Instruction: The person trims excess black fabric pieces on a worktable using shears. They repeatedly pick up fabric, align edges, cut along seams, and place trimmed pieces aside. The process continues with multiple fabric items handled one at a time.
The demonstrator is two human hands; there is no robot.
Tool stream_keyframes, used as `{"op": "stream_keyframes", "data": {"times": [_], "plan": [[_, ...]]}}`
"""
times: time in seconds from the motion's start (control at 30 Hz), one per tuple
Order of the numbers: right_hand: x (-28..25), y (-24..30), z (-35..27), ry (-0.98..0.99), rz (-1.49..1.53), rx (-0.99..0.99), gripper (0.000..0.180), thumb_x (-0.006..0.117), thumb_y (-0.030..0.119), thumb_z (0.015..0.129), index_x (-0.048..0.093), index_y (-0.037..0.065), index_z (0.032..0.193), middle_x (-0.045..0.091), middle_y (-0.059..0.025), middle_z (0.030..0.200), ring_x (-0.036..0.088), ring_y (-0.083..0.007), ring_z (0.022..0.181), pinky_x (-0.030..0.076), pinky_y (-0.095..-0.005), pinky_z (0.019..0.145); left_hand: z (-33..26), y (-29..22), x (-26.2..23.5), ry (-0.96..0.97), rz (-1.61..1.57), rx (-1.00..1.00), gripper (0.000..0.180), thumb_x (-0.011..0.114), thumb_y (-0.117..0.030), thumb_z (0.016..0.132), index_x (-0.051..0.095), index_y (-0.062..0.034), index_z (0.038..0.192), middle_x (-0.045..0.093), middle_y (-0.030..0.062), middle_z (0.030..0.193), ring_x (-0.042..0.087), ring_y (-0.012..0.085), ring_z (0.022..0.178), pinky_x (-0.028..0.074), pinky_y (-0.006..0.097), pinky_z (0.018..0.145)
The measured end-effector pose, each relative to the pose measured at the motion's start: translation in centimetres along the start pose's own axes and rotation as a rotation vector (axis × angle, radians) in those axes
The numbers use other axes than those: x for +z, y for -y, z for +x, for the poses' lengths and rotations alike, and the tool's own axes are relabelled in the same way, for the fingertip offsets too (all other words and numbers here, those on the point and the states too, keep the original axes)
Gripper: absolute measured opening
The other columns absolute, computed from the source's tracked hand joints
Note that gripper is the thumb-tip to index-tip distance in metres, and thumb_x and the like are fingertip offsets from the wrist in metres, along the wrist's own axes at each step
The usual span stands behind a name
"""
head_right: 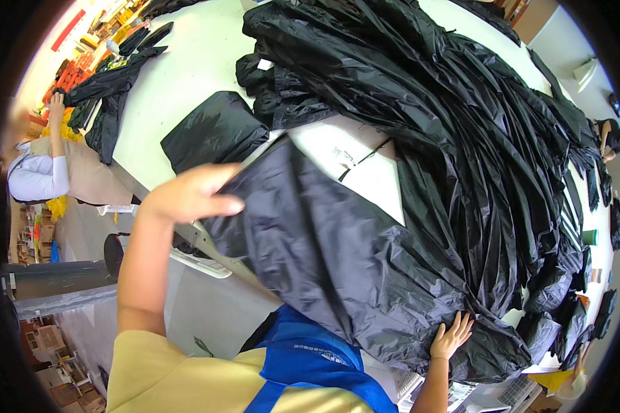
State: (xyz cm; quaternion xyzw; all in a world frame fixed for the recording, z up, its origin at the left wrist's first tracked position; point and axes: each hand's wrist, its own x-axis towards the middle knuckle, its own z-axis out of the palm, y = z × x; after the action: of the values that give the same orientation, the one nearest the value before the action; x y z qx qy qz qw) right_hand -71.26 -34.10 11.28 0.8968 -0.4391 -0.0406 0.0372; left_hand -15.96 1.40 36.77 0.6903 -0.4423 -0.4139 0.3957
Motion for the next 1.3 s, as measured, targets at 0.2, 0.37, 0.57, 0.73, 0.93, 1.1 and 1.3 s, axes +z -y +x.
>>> {"op": "stream_keyframes", "data": {"times": [0.2, 0.37, 0.57, 0.73, 0.93, 1.1, 1.3], "plan": [[9.0, -8.2, -2.0, 0.094, 0.165, 0.055, 0.074, 0.046, 0.048, 0.089, 0.028, 0.010, 0.150, 0.021, -0.0163, 0.157, 0.015, -0.0396, 0.145, 0.011, -0.0574, 0.116, 10.3, -8.4, 5.7, -0.050, -0.754, 0.821, 0.075, 0.067, -0.028, 0.090, 0.025, -0.0066, 0.149, 0.033, 0.0176, 0.149, 0.040, 0.0290, 0.133, 0.043, 0.041, 0.102], [2.2, -2.1, -0.8, -0.033, -0.001, -0.006, 0.061, 0.047, 0.036, 0.091, 0.035, 0.010, 0.145, 0.027, -0.0146, 0.155, 0.017, -0.0380, 0.145, 0.012, -0.0559, 0.116, 2.9, 11.2, 6.2, -0.787, 0.466, -0.158, 0.074, 0.079, -0.020, 0.074, 0.041, 0.0004, 0.134, 0.050, 0.0220, 0.132, 0.051, 0.0343, 0.122, 0.041, 0.041, 0.103], [-0.2, -0.1, -0.1, -0.008, 0.052, 0.034, 0.061, 0.052, 0.034, 0.090, 0.036, 0.014, 0.146, 0.026, -0.0120, 0.156, 0.017, -0.0359, 0.145, 0.012, -0.0552, 0.116, 0.2, 19.4, 8.3, -0.717, -0.093, -0.378, 0.032, 0.066, -0.018, 0.089, 0.060, -0.0001, 0.115, 0.064, 0.0134, 0.082, 0.064, 0.0188, 0.075, 0.051, 0.030, 0.071], [0.3, -0.9, -0.4, -0.003, 0.032, 0.020, 0.061, 0.053, 0.030, 0.089, 0.037, 0.006, 0.142, 0.026, -0.0139, 0.155, 0.015, -0.0361, 0.146, 0.012, -0.0553, 0.116, -5.9, 12.9, 3.1, -0.611, 0.302, -0.236, 0.019, 0.057, -0.018, 0.095, 0.054, -0.0014, 0.086, 0.042, 0.0054, 0.062, 0.039, 0.0098, 0.060, 0.037, 0.029, 0.055], [1.3, -1.6, -0.6, -0.021, 0.013, -0.005, 0.058, 0.053, 0.029, 0.089, 0.039, 0.003, 0.138, 0.028, -0.0145, 0.154, 0.016, -0.0363, 0.145, 0.013, -0.0539, 0.116, -7.1, 21.4, 3.9, -0.247, 0.382, -0.658, 0.028, 0.059, -0.030, 0.091, 0.064, -0.0044, 0.100, 0.066, 0.0072, 0.085, 0.062, 0.0186, 0.082, 0.048, 0.034, 0.073], [0.9, -1.1, -0.3, -0.056, 0.029, -0.014, 0.057, 0.052, 0.032, 0.091, 0.038, 0.010, 0.142, 0.027, -0.0115, 0.155, 0.017, -0.0353, 0.145, 0.014, -0.0542, 0.116, 1.7, 19.6, 2.8, -0.592, 0.058, -0.699, 0.038, 0.064, -0.035, 0.089, 0.062, -0.0064, 0.113, 0.064, 0.0044, 0.101, 0.059, 0.0125, 0.087, 0.045, 0.027, 0.077], [0.8, -1.2, -0.3, -0.052, 0.025, -0.015, 0.057, 0.052, 0.031, 0.091, 0.038, 0.010, 0.143, 0.027, -0.0119, 0.155, 0.018, -0.0352, 0.145, 0.015, -0.0552, 0.115, 8.4, 21.1, 0.1, -0.755, -0.431, -0.341, 0.023, 0.063, -0.003, 0.086, 0.063, -0.0021, 0.108, 0.064, 0.0051, 0.099, 0.058, 0.0142, 0.095, 0.043, 0.027, 0.090]]}}
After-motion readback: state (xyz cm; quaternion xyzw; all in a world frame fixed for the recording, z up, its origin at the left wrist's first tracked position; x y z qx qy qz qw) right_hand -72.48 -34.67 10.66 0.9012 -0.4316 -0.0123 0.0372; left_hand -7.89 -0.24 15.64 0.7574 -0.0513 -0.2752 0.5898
